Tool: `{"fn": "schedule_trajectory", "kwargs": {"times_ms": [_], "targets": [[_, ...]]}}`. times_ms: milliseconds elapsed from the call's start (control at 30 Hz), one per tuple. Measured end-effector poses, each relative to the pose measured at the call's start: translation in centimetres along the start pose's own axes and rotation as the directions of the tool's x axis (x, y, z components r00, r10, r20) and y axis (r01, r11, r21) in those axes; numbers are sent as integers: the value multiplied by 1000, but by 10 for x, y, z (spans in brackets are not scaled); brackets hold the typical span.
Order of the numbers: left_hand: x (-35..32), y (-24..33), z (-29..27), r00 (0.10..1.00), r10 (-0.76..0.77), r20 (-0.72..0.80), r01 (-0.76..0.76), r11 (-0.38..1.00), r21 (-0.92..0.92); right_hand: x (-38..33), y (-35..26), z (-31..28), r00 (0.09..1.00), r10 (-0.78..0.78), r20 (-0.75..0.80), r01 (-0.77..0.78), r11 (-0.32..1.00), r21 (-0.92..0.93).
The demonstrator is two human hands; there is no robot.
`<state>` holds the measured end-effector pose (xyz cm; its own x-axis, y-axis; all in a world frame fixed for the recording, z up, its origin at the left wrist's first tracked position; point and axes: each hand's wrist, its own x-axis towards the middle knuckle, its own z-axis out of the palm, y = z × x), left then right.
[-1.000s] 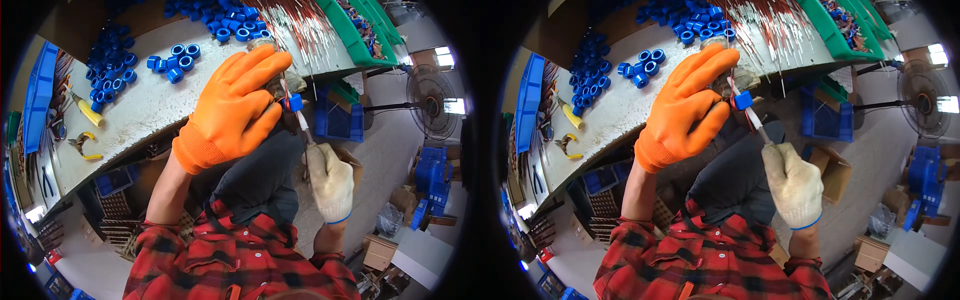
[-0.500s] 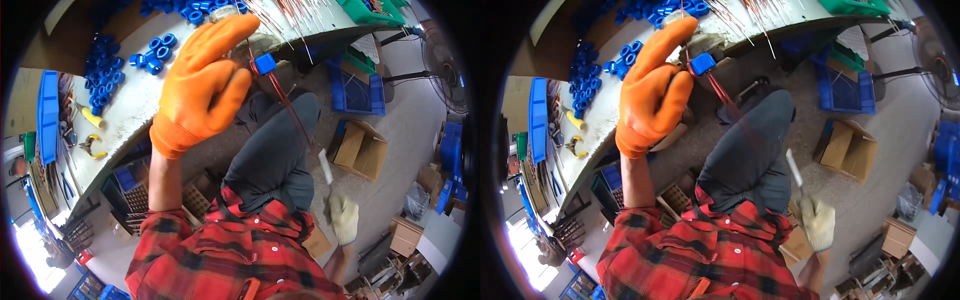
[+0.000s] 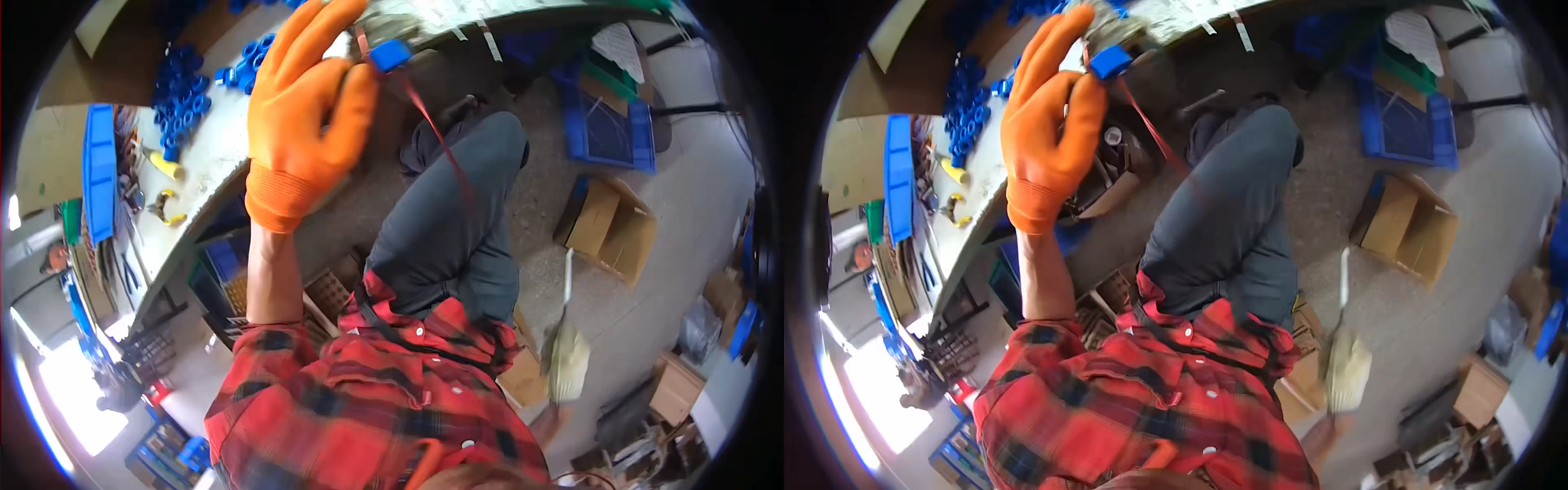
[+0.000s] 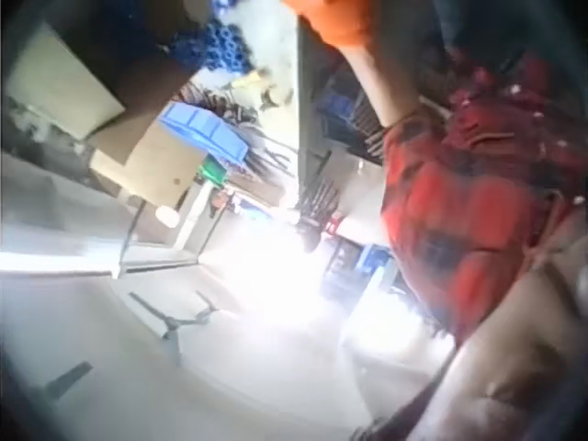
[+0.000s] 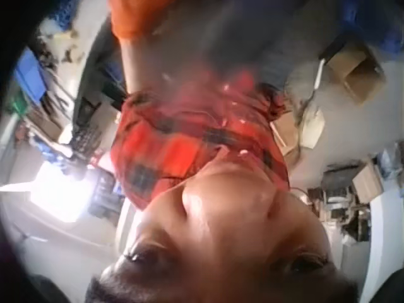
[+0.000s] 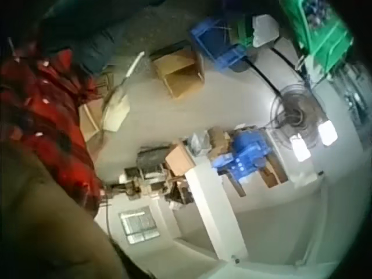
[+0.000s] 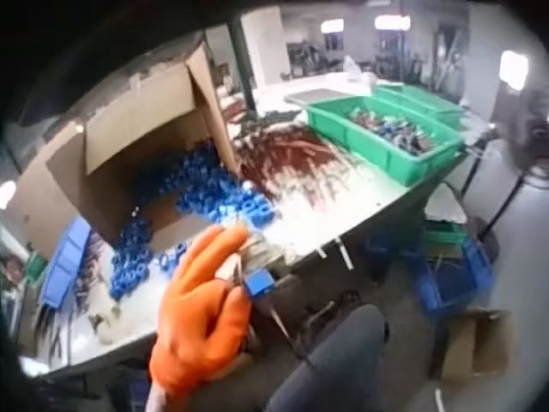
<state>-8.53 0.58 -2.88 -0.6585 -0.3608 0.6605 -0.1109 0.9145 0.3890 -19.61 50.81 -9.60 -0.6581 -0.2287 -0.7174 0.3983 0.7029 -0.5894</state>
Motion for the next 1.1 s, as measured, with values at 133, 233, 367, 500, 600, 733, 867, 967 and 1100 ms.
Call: {"fn": "schedule_trajectory", "kwargs": {"times_ms": [133,233,367,500,600,733,867,967,1100], "targets": [[-2,-4,-6,995,85,56,-88,994,65,50,-76,69,880,-476,10,461,847,-264],[-3,-5,-20,990,99,100,-106,991,76,28,-171,109,885,-448,125,459,885,-82],[-2,-7,-26,980,56,191,-71,995,74,27,-228,135,527,-836,153,773,397,-496],[1,-13,-11,987,76,138,-81,996,30,18,-274,166,316,-940,128,595,91,-799],[-27,-18,-10,992,26,120,-31,999,38,14,-248,168,648,-739,183,705,492,-512],[-4,-30,-1,999,34,-34,-32,997,68,-4,-181,90,856,-174,487,130,984,123],[-1,0,-4,972,200,-126,-165,955,249,-35,-169,50,942,26,335,13,993,-114],[-11,30,42,910,408,-79,-338,837,429,-23,-141,26,958,73,278,6,962,-273],[5,30,6,783,618,71,-567,662,490,-6,-163,56,980,-140,145,186,903,-387]]}}
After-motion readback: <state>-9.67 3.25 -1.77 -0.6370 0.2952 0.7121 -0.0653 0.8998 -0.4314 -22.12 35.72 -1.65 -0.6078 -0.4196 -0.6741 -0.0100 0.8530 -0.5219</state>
